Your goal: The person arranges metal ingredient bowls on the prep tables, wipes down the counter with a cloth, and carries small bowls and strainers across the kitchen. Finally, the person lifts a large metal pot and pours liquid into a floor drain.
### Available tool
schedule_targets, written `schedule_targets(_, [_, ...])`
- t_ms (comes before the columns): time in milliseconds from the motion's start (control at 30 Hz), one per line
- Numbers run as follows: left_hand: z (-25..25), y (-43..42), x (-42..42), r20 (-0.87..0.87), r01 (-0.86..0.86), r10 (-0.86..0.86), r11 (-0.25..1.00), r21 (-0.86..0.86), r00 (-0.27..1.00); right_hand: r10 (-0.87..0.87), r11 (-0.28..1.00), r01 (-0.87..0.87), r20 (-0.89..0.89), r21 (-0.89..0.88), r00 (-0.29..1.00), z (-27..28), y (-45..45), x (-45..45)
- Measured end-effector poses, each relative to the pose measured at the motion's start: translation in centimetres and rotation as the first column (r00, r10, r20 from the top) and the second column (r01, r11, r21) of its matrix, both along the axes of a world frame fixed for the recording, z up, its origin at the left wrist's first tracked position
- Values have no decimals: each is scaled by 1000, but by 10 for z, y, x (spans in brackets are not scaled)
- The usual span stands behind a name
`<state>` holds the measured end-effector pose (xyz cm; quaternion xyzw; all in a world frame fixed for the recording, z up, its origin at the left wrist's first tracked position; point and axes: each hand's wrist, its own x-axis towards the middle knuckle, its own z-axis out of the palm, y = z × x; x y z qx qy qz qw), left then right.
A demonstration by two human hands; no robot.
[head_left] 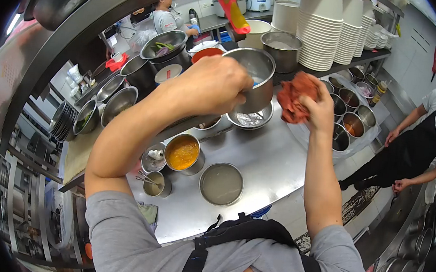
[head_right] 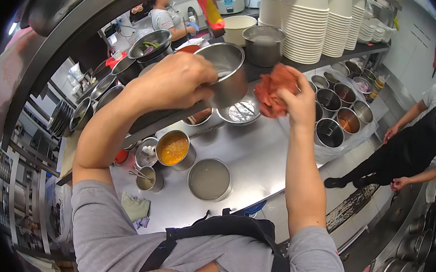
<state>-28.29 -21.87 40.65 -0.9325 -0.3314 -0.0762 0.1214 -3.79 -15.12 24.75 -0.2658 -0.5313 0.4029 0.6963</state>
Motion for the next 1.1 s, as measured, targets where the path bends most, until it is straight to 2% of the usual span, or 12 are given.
schedule_targets(67, [-2, 22, 14, -14, -25, 25, 1000, 17, 1000, 3, 999, -10, -162, -42, 987, -24, -18, 26])
schedule_targets(200, [-5, 63, 35, -68, -166, 170, 984, 59, 983, -54, 991, 23, -238, -131, 970, -48, -65, 52])
schedule_targets(367, [-9, 101, 49, -190, -305, 318, 948, 95, 929, -80, 983, 44, -198, -179, 977, -58, -94, 57])
schedule_targets(433, [-15, 116, 46, -147, -375, 394, 916, 143, 907, -72, 986, 45, -165, -163, 984, -55, -98, 53])
schedule_targets(567, [-28, 151, 34, -84, -404, 425, 894, 192, 901, -53, 993, 43, -93, -106, 994, -40, -92, 34])
schedule_targets(733, [-28, 147, 25, -73, -428, 447, 884, 187, 891, -49, 998, 50, -33, 28, 998, -3, -64, -12])
schedule_targets(833, [-29, 137, 20, -59, -463, 477, 871, 166, 877, -92, 992, 98, -74, 85, 993, 19, -40, -49])
schedule_targets(900, [-35, 133, 11, -48, -354, 373, 910, 216, 927, -346, 922, 339, 8, 186, 938, 17, -4, -73])
schedule_targets(933, [-27, 111, 11, -67, -317, 341, 919, 233, 938, -424, 879, 417, -23, 232, 905, 12, 20, -88])
schedule_targets(967, [-26, 95, 7, 43, -252, 250, 929, 270, 967, -537, 835, 497, 156, 237, 829, 16, 24, -97])
schedule_targets(1033, [-25, 60, -3, 192, -143, 87, 942, 304, 978, -613, 788, 541, 439, 293, 656, 6, 36, -110])
schedule_targets(1100, [-20, 23, -13, 285, -67, -8, 964, 255, 959, -659, 752, 553, 405, 359, 634, 2, 36, -104])
